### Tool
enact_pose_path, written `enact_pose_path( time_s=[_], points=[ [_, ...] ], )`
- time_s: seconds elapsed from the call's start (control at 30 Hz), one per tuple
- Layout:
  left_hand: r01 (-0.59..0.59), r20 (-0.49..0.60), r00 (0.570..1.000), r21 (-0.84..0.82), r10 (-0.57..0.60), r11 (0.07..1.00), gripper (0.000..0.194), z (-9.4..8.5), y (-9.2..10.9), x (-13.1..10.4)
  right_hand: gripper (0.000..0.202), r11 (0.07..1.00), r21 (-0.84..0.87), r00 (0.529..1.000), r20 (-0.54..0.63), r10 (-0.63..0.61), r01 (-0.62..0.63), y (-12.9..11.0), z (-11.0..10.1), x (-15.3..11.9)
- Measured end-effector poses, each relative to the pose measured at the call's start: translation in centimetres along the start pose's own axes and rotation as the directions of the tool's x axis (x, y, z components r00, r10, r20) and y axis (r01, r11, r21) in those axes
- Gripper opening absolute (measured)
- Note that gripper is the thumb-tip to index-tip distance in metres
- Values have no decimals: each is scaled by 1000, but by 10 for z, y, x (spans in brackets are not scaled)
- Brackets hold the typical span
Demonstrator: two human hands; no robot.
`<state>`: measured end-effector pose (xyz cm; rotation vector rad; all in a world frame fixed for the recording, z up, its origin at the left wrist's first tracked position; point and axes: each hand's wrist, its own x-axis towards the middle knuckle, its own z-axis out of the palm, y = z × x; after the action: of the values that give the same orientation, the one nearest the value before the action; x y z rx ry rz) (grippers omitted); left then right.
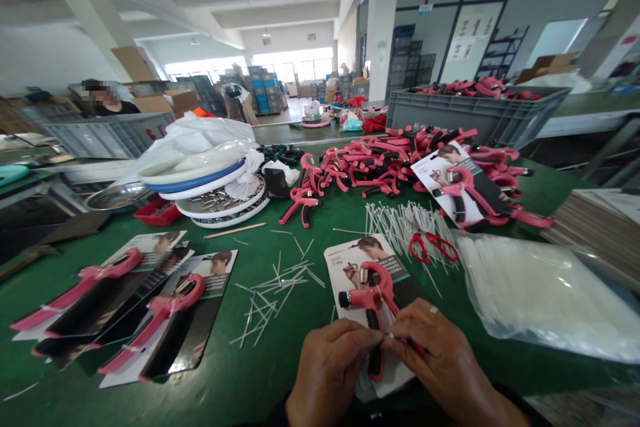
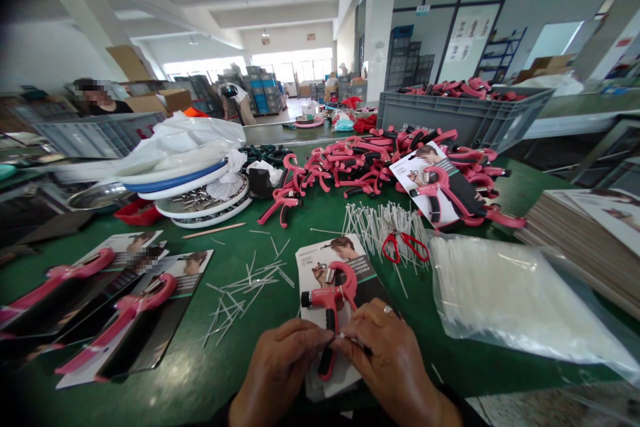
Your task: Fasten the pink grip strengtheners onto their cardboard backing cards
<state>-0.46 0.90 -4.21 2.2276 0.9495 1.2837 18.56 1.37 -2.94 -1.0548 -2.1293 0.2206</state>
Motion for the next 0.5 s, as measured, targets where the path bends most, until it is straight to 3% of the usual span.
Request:
enact_pose_path(
  time_s=[0.13,0.27,0.5],
  points=[
    [45,3,999,-75,-45,996,15,3,0,3,19,999,15,995,95,44,-46,-1,-4,2],
    [67,104,993,-95,-57,993,21,4,2,8,11,996,-9,972,216,90,-90,-3,-7,6],
    [105,186,979,-90,-87,990,15,2,4,20,9,983,-25,957,224,185,-184,-5,-10,7]
  ],
)
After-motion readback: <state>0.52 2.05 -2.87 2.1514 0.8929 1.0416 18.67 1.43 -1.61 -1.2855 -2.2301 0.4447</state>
